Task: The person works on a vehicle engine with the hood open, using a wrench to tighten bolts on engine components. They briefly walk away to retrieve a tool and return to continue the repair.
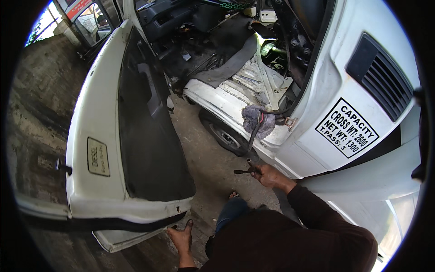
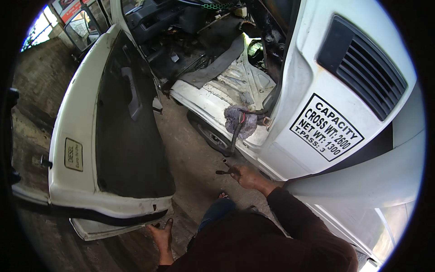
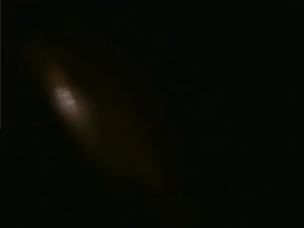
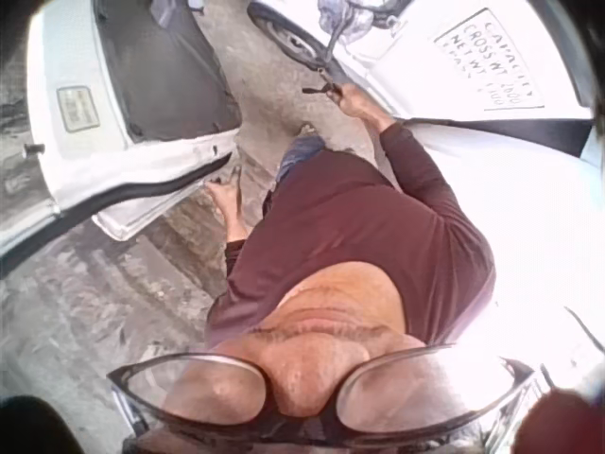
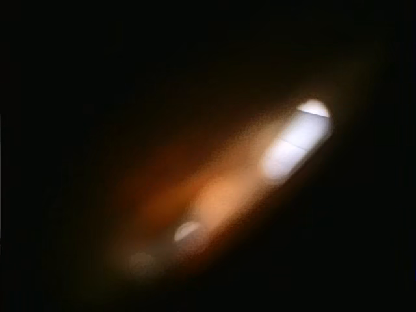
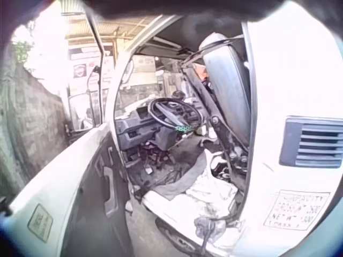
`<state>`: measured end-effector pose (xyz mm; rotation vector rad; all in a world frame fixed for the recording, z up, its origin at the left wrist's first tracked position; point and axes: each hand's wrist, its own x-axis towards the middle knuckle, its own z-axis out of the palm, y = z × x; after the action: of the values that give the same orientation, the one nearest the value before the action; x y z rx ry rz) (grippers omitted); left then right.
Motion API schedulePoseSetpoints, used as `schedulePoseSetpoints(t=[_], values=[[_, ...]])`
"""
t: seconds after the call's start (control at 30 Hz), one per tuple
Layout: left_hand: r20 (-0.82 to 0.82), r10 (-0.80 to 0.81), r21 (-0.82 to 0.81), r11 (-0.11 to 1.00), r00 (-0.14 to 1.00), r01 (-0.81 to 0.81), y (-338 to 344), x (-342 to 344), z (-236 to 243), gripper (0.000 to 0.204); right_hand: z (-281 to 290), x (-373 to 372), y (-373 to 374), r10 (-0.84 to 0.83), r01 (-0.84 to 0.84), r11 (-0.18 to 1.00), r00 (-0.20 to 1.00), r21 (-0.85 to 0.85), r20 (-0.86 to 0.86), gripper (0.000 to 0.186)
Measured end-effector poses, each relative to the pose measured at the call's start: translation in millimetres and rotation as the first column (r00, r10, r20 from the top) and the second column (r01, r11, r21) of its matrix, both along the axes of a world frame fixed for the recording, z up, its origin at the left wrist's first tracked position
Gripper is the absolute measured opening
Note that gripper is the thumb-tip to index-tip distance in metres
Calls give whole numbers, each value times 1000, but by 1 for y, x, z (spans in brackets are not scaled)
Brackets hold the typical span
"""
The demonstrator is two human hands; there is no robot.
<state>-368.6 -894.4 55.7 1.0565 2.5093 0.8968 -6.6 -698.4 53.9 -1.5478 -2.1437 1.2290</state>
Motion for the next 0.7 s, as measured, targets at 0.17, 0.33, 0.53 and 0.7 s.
schedulePoseSetpoints(t=[0.17, 0.33, 0.53, 0.7], values=[[470, -104, 388, 916, 876, -100, 18, -59, -36, 62, 18, -25, 76, -134, 146, 986, 980, 75, -146, 30], [503, 362, 39, 898, 785, -439, 31, -83, 13, 54, 68, -47, 178, -238, 289, 923, 947, 254, -215, 35], [498, 433, -115, 892, 751, -438, 93, -100, -8, 51, 117, -24, 313, -645, 585, 708, 763, 395, 27, 27], [511, 423, -239, 906, 748, -350, 170, -98, -31, 49, 119, 37, 397, -847, 769, 481, 531, 420, -2, 27]])
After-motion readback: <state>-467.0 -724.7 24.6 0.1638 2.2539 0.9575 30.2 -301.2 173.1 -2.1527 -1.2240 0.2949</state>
